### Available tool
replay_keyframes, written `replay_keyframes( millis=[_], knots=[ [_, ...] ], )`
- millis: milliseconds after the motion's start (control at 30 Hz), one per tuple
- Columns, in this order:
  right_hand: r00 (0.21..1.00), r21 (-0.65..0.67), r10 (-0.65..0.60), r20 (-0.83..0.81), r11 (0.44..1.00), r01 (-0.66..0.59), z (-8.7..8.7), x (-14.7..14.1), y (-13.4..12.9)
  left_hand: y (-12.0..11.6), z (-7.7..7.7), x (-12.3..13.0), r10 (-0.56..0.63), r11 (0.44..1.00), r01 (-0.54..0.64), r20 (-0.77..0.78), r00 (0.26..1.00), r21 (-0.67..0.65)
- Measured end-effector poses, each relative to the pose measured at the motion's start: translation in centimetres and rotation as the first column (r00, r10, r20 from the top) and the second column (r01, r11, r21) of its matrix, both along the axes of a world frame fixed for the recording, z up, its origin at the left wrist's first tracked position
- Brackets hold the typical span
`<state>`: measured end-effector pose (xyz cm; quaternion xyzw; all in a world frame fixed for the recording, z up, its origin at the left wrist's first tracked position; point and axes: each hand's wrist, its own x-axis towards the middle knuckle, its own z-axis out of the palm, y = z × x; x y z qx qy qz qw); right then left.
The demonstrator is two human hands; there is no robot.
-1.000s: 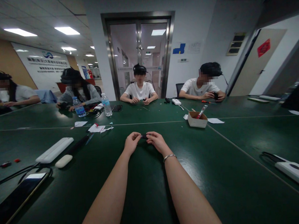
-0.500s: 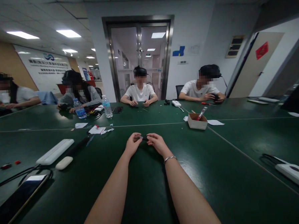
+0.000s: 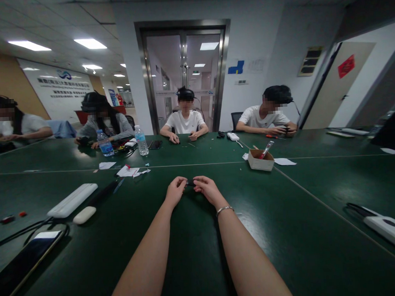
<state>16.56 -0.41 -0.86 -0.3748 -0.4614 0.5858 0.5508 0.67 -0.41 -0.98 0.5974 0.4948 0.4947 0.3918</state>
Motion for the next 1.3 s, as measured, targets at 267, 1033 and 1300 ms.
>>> replay_keyframes(
  millis=[267, 1033, 1300],
  knots=[
    [1.000, 0.003, -0.003, 0.002, 1.000, 0.003, -0.11, -0.09, 0.13, 0.18, -0.17, 0.05, -0.011, 0.999, 0.013, 0.034, 0.999, -0.048],
    [1.000, -0.002, 0.003, 0.000, 1.000, -0.003, -0.10, -0.11, 0.17, 0.02, -0.14, -0.14, -0.047, 0.998, 0.047, 0.008, 0.999, -0.041],
    [1.000, -0.001, 0.015, -0.015, 1.000, -0.015, -0.04, -0.10, 0.13, -0.06, -0.17, -0.11, -0.040, 0.999, 0.041, -0.026, 0.999, 0.007]
  ],
)
